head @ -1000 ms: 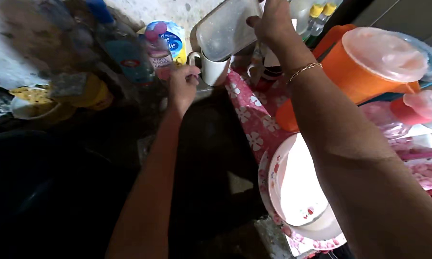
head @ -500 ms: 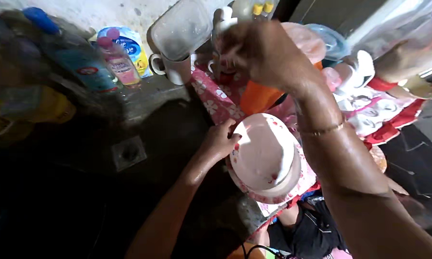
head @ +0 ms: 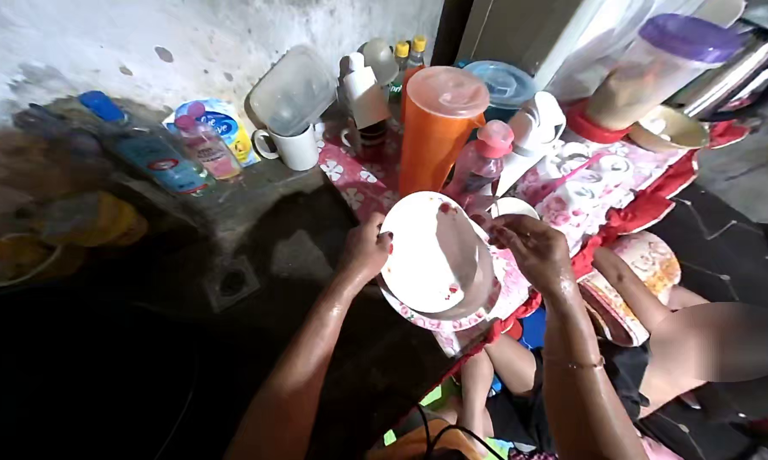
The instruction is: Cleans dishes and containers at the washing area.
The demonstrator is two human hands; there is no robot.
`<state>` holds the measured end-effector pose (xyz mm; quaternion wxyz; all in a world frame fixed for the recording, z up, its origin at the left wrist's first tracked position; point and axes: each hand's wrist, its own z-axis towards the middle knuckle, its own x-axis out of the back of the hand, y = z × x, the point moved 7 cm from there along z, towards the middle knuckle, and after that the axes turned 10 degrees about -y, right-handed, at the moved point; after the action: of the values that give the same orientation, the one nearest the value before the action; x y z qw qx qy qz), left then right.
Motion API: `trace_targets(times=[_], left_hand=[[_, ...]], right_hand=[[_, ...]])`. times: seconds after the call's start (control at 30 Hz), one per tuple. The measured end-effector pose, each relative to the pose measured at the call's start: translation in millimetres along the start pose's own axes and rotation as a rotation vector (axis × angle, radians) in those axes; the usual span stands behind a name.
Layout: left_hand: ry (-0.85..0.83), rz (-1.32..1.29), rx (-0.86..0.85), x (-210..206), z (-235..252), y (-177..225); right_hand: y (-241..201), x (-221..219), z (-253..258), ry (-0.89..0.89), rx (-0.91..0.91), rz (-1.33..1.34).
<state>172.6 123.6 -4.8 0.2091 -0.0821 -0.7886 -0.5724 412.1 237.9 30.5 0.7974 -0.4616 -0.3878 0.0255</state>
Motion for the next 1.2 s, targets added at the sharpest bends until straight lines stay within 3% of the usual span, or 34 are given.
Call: trace_targets(times=[0.13,0.2,0.33,0.4,0.53,0.73,0.83,1.0,1.13,1.2], left_hand=[[0.185,-0.311,-0.058,48.3,-18.3,-28.4],[0.327,-0.463,-0.061,79.0,-35.4,-47.8],[0.647,-0.544,0.099,123.3,-66.4,-108.2],[0.774,-0.487,0.229,133.4,-75.6,-150.2],[0.957,-0.596,0.352,126.6,-89.0,-220.1],[1.032,-0.817,0.461,112.7,-95.0,-278.4],[1.034,-0.797,0.466,115.3,-92.9,-291.7],[1.022,-0.478,0.552,130.5,-94.2,-295.8],[0.883,-0.114,0.748,144.1,-94.7,-283.2],[0.829,0.066,0.764,146.4,-87.4,-283.9]], right_hand=[[10.5,13.4,-33.5,0.142,-0.090,-0.205],[20.9,9.0,-44.9,0.099,-0.217,-0.219],[48.6,-24.1,-59.3,-0.148,-0.486,0.133],[53.9,-39.9,-63.5,-0.162,-0.499,0.294],[57.3,-53.7,-67.0,-0.120,-0.467,0.278],[62.7,-60.3,-65.0,-0.094,-0.480,0.336],[57.0,-66.1,-59.9,-0.095,-0.463,0.355],[33.1,-96.3,-43.7,-0.225,-0.396,0.328],[9.5,-134.8,-30.0,-0.379,-0.344,0.275],[1.0,-153.8,-24.6,-0.434,-0.327,0.261]])
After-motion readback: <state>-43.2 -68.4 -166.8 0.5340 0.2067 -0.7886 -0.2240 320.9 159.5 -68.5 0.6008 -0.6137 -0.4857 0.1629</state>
